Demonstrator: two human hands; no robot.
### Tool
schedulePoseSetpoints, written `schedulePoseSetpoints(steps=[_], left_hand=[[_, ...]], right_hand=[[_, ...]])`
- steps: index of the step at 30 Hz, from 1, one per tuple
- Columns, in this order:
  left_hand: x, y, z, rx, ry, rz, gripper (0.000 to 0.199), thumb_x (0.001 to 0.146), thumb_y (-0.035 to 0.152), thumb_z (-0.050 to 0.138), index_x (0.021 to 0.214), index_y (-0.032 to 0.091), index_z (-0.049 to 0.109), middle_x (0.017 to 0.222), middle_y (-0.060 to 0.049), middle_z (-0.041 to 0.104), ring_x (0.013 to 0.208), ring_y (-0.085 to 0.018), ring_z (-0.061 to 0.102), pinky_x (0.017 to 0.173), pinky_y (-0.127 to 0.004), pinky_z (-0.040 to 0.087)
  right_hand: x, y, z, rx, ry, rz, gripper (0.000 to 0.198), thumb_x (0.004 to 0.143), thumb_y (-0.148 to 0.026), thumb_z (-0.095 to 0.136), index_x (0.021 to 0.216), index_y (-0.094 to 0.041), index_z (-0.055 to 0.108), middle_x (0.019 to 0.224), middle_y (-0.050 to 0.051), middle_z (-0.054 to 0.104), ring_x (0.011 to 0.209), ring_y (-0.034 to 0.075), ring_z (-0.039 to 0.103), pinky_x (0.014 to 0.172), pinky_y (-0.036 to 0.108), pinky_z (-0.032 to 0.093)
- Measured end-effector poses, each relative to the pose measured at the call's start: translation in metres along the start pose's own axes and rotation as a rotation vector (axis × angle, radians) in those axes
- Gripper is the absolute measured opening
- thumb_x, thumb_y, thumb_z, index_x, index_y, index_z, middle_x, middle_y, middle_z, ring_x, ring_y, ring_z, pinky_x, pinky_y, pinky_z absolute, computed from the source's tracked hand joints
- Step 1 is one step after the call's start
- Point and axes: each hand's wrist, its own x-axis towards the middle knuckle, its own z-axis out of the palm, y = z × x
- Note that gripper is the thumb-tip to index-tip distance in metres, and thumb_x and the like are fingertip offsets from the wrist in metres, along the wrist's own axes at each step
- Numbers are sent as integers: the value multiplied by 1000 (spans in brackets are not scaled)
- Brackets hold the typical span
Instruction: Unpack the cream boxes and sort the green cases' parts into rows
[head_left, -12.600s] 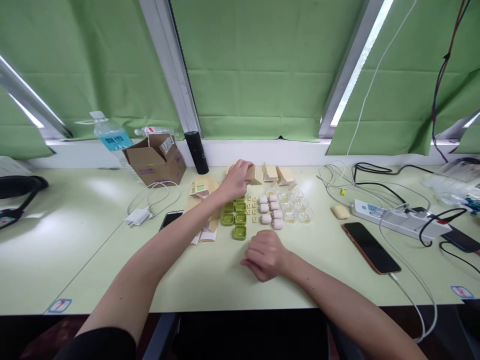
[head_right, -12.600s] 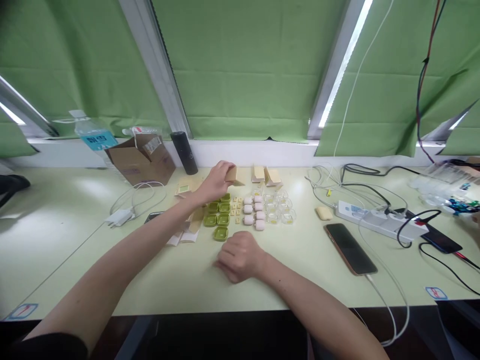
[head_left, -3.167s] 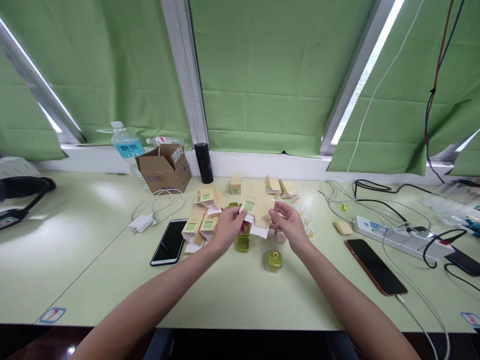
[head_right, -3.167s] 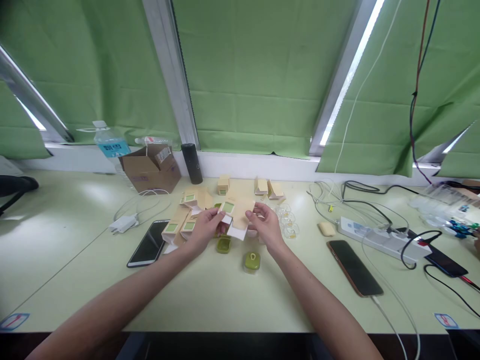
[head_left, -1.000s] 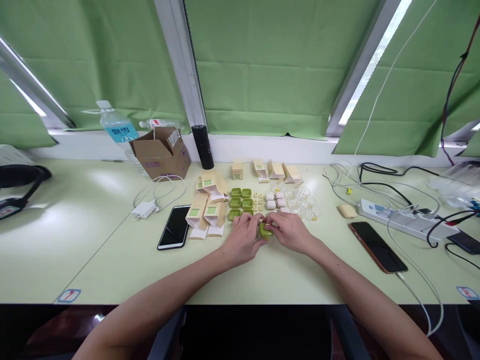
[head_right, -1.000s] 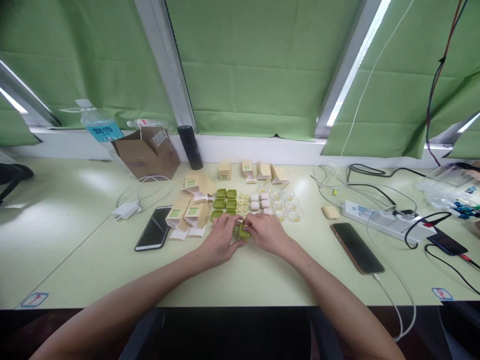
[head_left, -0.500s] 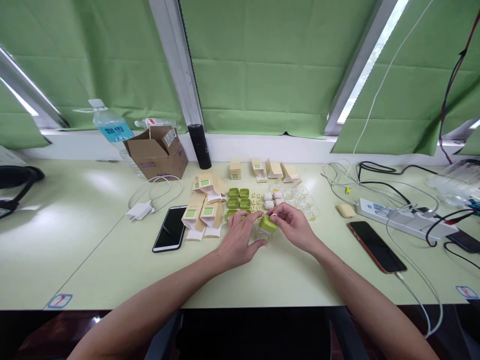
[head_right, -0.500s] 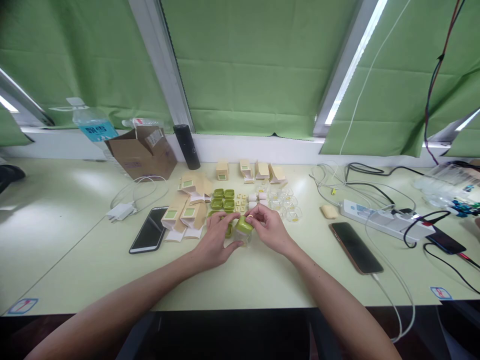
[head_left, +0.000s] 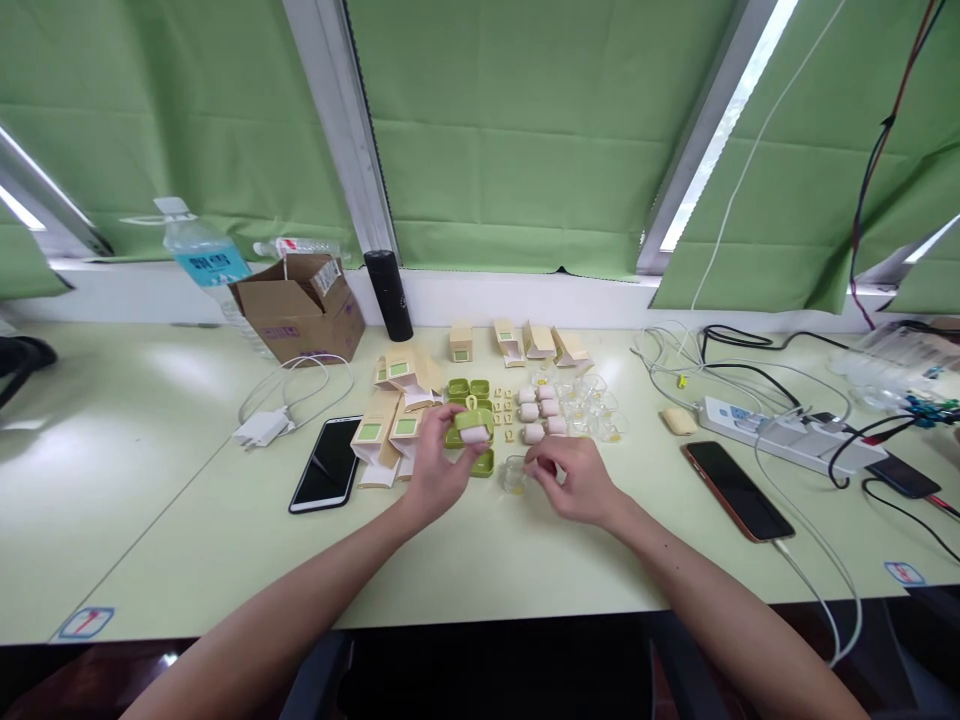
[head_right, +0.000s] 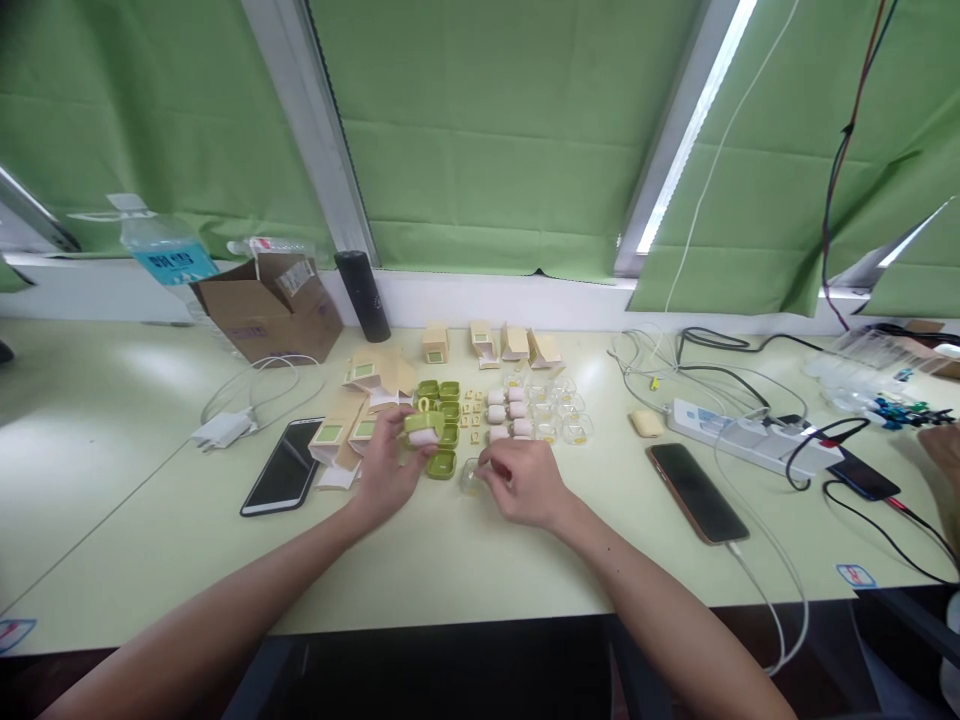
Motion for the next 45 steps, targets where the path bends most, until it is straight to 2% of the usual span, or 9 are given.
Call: schedulePoseSetpoints(steps=[5,9,14,21,25,33,37,41,45], left_hand=[[8,-14,-2,-103,105,-112,48,87,46,70,124,25,47,122,-10,57,120,-26,60,105,-47,50],[7,-18,-1,-119,100,-124,50,86,48,71,125,26,47,124,-10,58,122,-26,60,105,-46,51],[4,-14,0,-111,58,-94,48,87,45,71,124,26,47,122,-11,60,122,-27,61,107,-49,50],[2,-11,2,-59,41,-102,46,86,43,72,122,27,50,120,-10,61,119,-28,63,104,-51,52],[1,-12,1,-18,59,-75,45,84,41,74,121,28,52,117,-9,61,115,-27,64,99,-49,56],[-1,-9,0,18,24,-54,41,83,43,72,118,26,56,115,-9,60,111,-30,63,99,-58,54],[0,-7,1,26,49,-27,43,82,44,73,117,25,58,113,-9,62,111,-29,62,98,-54,55],[-1,-7,2,17,46,-11,43,82,46,74,117,25,59,114,-10,63,110,-29,62,96,-51,56],[-1,-7,2,31,5,-26,42,83,48,72,115,24,58,113,-10,65,106,-28,64,93,-49,56]], right_hand=[[-5,-8,2,-404,-338,-63,8,81,-27,71,87,-22,70,66,1,72,56,16,59,54,29,22],[-8,-16,0,-515,-402,-69,8,80,-13,64,78,-21,65,69,2,74,54,15,58,53,31,13],[-35,-9,-30,-484,-262,-13,12,87,-17,58,77,-21,64,68,1,72,57,16,61,54,30,19],[-69,31,-69,-534,33,168,18,93,-27,56,81,-23,68,68,1,75,56,18,66,55,27,31],[-71,49,-68,-642,92,169,19,93,-27,57,81,-21,70,71,2,76,56,18,66,54,27,30],[-66,60,-49,-728,9,155,20,93,-22,53,85,-21,72,78,3,79,62,17,68,54,26,24],[-62,54,-57,-733,85,76,17,92,-24,57,100,-19,71,65,0,72,52,15,62,52,26,26],[-46,36,-73,-572,397,-59,6,92,-22,61,94,-19,66,55,-5,61,46,11,55,51,23,35],[-17,6,-55,-412,467,-256,9,89,-15,62,98,-19,64,69,0,68,57,13,61,57,24,46]])
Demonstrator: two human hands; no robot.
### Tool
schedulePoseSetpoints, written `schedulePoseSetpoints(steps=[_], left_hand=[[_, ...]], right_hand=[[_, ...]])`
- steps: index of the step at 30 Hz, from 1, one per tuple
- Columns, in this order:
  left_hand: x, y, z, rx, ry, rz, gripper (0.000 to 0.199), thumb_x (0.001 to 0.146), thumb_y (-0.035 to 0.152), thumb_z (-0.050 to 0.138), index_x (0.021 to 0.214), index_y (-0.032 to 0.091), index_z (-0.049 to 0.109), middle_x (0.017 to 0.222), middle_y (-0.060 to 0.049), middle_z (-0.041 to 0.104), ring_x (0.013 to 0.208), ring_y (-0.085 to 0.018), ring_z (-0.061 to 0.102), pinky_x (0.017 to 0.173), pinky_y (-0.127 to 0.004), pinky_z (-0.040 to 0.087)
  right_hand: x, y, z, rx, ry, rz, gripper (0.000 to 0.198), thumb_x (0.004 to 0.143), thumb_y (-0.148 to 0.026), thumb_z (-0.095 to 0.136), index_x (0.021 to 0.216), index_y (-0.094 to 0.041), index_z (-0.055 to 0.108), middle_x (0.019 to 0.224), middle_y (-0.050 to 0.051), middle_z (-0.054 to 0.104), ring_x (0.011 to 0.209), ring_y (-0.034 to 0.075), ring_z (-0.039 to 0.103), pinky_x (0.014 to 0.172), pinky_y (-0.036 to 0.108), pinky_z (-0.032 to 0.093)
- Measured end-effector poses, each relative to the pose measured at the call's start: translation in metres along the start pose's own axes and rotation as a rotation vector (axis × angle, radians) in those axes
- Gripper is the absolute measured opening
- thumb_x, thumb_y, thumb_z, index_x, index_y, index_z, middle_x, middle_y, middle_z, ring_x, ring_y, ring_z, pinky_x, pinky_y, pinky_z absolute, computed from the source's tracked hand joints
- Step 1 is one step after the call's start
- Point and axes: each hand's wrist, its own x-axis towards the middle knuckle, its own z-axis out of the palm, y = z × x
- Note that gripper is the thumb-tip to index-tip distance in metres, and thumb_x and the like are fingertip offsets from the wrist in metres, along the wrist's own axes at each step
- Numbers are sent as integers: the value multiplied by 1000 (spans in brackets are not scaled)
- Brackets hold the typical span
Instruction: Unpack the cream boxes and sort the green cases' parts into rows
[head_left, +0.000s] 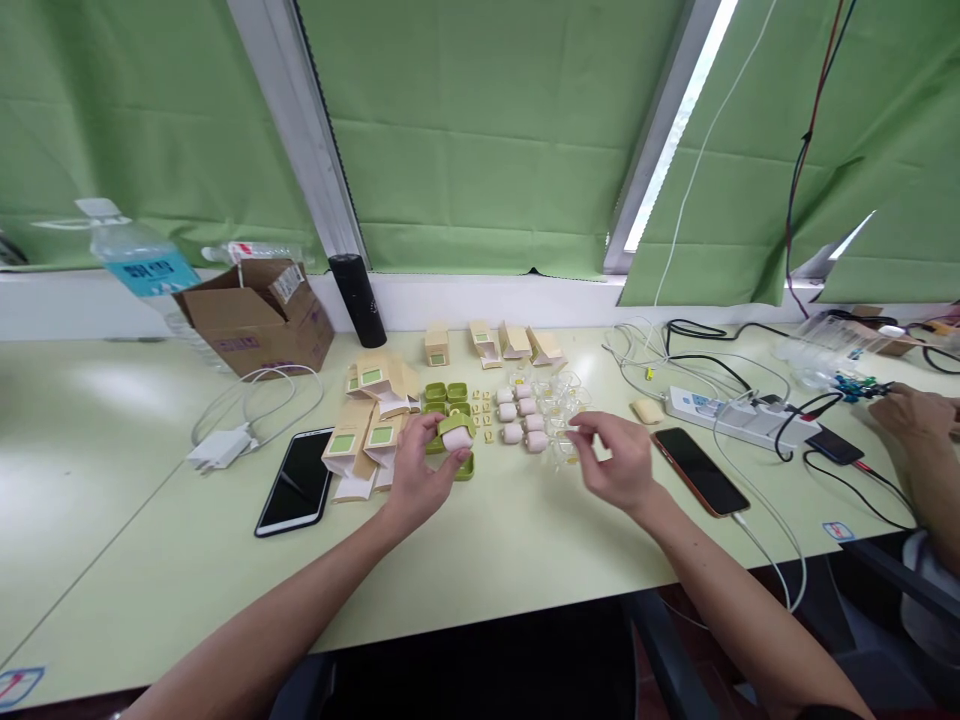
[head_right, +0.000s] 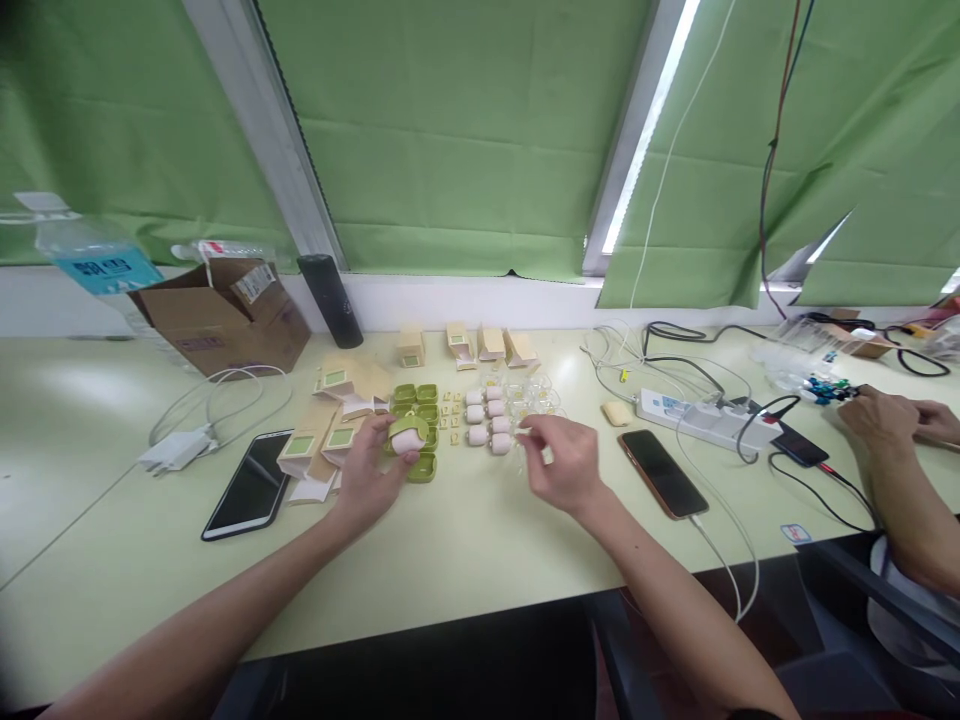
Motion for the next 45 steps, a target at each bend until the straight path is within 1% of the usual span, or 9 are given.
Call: schedulePoseSetpoints(steps=[3,6,11,16,20,24,28,31,45], left_hand=[[1,2,-1,35,-20,1,41,84,50,70,114,23,58,111,-10,66,104,-28,65,90,-46,56],[3,6,-4,94,-32,17,36,85,45,68,111,22,57,107,-9,66,100,-27,66,87,-43,55],[6,11,-8,179,-64,102,21,83,34,64,100,22,57,97,-5,64,91,-24,64,82,-39,52],[5,12,-5,236,-112,87,19,81,32,66,92,21,56,91,-4,61,86,-22,60,78,-38,50],[5,16,-5,254,-158,89,26,81,38,71,94,21,58,91,-5,63,87,-23,60,80,-39,49],[3,23,-10,277,-125,193,28,91,38,62,113,22,59,87,-5,66,98,-28,59,89,-43,44],[2,28,-13,305,-18,310,33,94,34,55,124,20,55,105,-10,69,111,-31,54,97,-46,40],[2,27,-12,355,-52,387,37,94,32,57,128,18,54,109,-11,70,115,-32,54,98,-48,37],[2,32,-12,469,-121,415,25,93,23,54,115,21,65,100,-9,75,97,-29,62,84,-44,38]], right_hand=[[12,-33,35,32,-53,-179,21,90,-15,60,111,-16,63,91,9,73,80,20,68,62,29,51],[17,-58,71,-71,-84,-329,35,91,-10,55,125,-16,61,110,14,70,102,26,67,67,32,54],[13,-65,104,-97,-89,-296,30,95,-9,51,120,-17,64,114,13,68,110,26,63,76,35,58],[2,-55,107,1,-123,-244,29,97,-11,49,119,-19,65,110,12,70,108,24,63,85,38,60],[-1,-49,105,119,-34,-203,34,95,-10,51,127,-15,61,105,15,68,104,26,64,85,41,60],[-1,-43,104,172,19,-186,41,96,-12,56,136,-18,56,106,15,66,101,27,65,79,41,61],[-3,-37,104,150,42,-183,42,94,-14,63,135,-17,57,104,15,66,98,26,65,75,39,60],[-5,-35,105,104,30,-190,38,93,-17,65,131,-18,60,102,13,68,93,25,67,73,37,59],[-9,-40,104,131,-33,-187,43,97,-21,59,139,-17,54,107,15,70,95,25,71,74,34,62]])
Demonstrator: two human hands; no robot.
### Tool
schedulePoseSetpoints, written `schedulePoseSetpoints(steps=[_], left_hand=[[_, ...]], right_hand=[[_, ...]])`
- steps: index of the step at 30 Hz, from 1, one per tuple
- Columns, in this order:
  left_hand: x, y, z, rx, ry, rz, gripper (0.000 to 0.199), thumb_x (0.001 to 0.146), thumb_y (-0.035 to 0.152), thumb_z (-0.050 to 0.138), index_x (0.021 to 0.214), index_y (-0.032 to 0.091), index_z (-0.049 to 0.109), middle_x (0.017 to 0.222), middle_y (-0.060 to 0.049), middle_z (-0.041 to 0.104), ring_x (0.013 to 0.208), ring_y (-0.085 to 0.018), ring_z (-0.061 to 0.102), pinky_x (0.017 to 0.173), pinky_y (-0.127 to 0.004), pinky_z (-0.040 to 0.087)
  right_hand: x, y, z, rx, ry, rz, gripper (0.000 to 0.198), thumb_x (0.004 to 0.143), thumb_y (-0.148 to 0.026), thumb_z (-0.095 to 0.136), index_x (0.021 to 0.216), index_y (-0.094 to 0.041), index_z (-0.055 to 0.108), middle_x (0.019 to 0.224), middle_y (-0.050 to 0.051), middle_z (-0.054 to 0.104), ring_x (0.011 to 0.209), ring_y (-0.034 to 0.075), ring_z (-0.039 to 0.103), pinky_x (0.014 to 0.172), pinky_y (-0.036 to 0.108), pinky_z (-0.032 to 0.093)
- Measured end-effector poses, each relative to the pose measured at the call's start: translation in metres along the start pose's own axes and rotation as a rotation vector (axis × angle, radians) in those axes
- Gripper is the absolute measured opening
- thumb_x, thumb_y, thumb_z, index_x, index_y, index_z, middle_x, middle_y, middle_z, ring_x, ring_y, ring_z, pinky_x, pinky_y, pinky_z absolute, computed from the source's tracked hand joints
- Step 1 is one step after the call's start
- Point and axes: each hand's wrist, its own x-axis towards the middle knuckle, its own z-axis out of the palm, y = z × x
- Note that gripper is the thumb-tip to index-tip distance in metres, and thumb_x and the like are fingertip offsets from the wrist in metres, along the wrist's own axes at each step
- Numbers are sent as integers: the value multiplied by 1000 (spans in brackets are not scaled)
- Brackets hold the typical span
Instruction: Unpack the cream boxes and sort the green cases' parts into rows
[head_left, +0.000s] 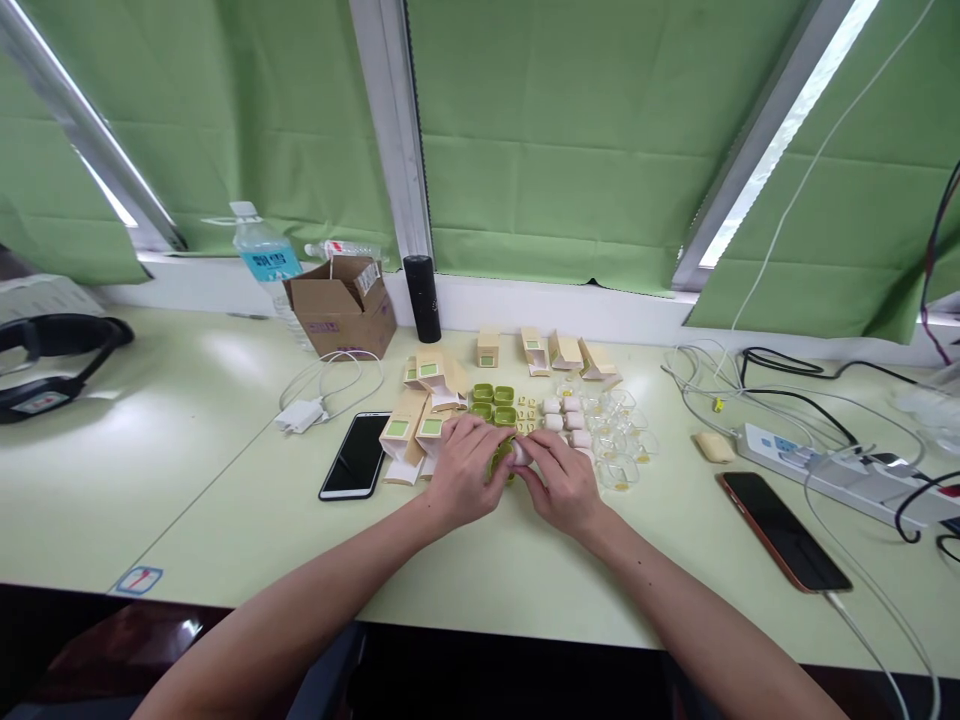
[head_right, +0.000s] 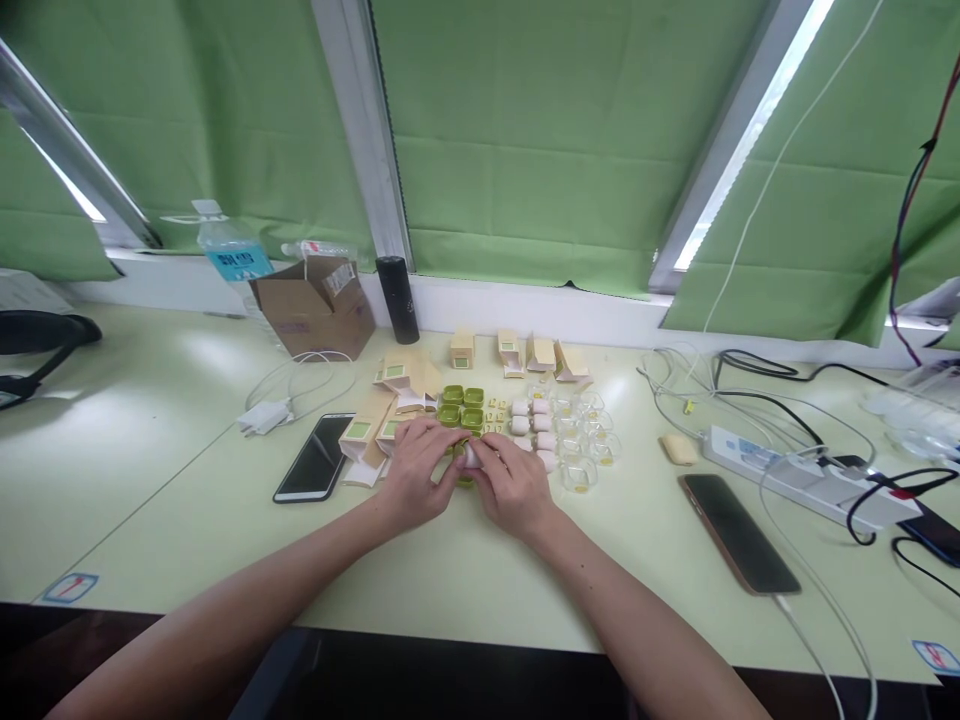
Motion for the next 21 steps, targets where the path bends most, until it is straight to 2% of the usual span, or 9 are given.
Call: schedulePoseSetpoints(steps=[7,14,21], left_hand=[[0,-3,6,70,75,61,22,91,17,54,108,20,67,90,-7,74,89,-27,61,80,-41,40],[0,-5,7,17,39,-19,22,92,19,50,103,21,69,89,-7,74,94,-28,61,82,-43,41],[0,-5,8,-6,49,-40,22,96,23,47,103,21,68,86,-7,72,94,-28,58,83,-44,41]], right_hand=[[3,-6,0,87,-34,69,37,97,-18,53,134,-16,56,108,15,66,99,25,68,75,37,63],[4,-11,4,75,-16,84,37,97,-19,51,133,-16,55,111,16,65,100,26,68,79,39,64],[5,-14,3,106,-2,109,39,96,-18,51,135,-16,53,112,17,64,103,27,67,81,41,63]])
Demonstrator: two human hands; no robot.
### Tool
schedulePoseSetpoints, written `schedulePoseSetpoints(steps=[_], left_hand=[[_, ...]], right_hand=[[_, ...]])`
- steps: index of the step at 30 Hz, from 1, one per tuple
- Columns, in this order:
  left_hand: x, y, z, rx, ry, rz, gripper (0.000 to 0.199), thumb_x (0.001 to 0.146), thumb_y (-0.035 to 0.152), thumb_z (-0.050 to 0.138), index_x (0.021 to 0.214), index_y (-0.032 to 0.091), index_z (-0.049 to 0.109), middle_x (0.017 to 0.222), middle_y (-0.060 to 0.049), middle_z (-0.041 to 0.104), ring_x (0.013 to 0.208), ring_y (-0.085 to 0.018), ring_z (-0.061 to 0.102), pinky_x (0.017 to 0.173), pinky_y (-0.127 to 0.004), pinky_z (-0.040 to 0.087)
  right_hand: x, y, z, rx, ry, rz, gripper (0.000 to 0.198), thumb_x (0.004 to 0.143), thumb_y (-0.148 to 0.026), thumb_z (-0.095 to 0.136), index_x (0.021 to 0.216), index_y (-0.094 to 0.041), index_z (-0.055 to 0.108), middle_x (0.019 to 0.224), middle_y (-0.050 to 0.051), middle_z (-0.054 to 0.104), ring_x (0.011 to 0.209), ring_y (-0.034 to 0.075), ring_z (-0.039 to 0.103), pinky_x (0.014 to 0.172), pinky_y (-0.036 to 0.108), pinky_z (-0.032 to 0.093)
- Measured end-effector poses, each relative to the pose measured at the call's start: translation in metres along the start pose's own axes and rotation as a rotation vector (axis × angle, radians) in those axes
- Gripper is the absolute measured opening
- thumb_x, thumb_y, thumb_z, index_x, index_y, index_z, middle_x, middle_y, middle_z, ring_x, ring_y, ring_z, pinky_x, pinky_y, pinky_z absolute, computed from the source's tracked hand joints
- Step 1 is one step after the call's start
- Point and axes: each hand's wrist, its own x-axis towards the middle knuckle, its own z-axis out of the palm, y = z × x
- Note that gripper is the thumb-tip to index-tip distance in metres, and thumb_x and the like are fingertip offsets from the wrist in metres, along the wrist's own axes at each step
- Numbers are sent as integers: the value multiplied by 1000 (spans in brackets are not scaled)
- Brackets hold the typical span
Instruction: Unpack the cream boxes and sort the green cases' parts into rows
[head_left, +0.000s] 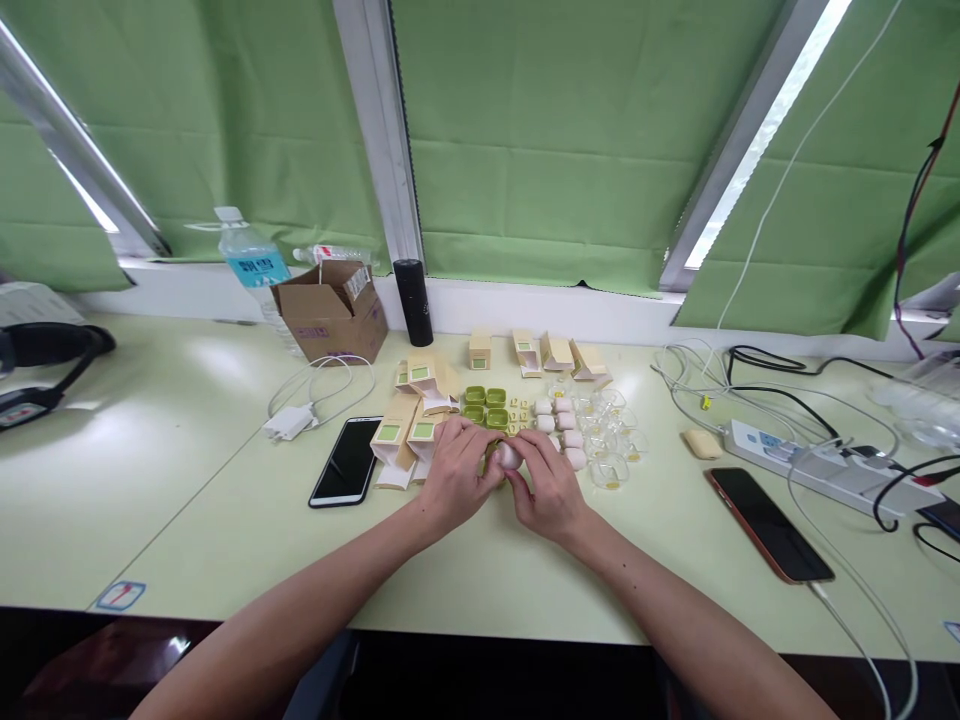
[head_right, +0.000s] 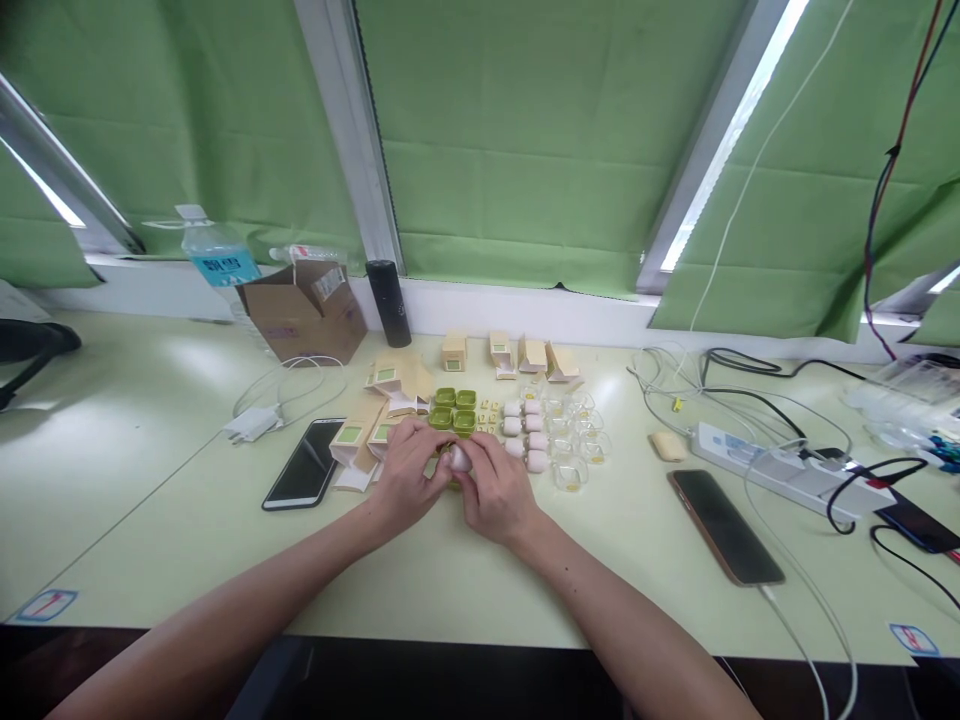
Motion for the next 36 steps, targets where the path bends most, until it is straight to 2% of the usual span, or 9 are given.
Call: schedulePoseSetpoints(steps=[2,4,7,9,16,25,28,31,36], left_hand=[[0,0,-2,-23,-4,-4,22,97,26,49,107,22,67,89,-8,71,97,-28,57,86,-45,41],[0,0,-6,-52,-20,6,24,96,31,52,112,22,66,101,-10,70,104,-30,55,91,-48,41],[1,-3,-9,-114,-89,38,38,90,37,63,125,22,62,127,-15,61,121,-35,49,101,-53,40],[1,-6,-7,-173,-135,48,45,88,37,68,130,23,58,132,-15,58,126,-35,47,105,-53,39],[4,-9,0,-295,-161,-25,36,88,29,67,122,24,59,114,-10,67,117,-31,56,101,-50,45],[4,0,-1,-286,-109,-33,34,88,32,64,120,23,57,114,-10,66,115,-31,56,100,-49,44],[4,-5,-1,-293,-75,-69,33,89,34,63,119,23,56,115,-11,66,114,-31,57,101,-50,45],[6,-16,-3,-304,-15,-166,32,90,36,64,119,23,57,116,-11,65,115,-30,58,102,-48,46],[8,-25,-3,-377,79,-280,35,91,37,64,122,24,57,120,-10,63,118,-28,59,104,-47,47]], right_hand=[[0,1,-2,36,4,22,38,96,-19,53,134,-17,54,113,17,63,104,27,66,85,42,62],[0,2,-4,69,15,41,37,95,-18,54,132,-17,54,114,16,62,105,27,65,86,43,62],[0,4,-6,114,31,74,35,95,-17,54,130,-17,55,114,16,62,107,27,65,87,43,61],[0,5,-6,150,30,102,34,95,-17,53,129,-18,55,114,15,62,107,26,65,87,43,62],[-1,4,-3,287,24,250,28,96,-21,54,124,-21,57,115,13,60,104,24,65,74,35,66],[-2,2,1,331,68,257,27,98,-23,53,124,-21,56,116,14,59,106,24,63,76,37,66],[-1,6,0,386,136,308,24,99,-27,52,122,-21,56,116,14,57,104,25,65,73,37,65],[6,16,-9,455,252,428,24,100,-31,52,123,-22,53,116,12,55,93,21,69,74,37,64],[19,39,-28,240,370,501,25,96,-36,61,117,-23,62,114,10,61,106,24,65,79,37,62]])
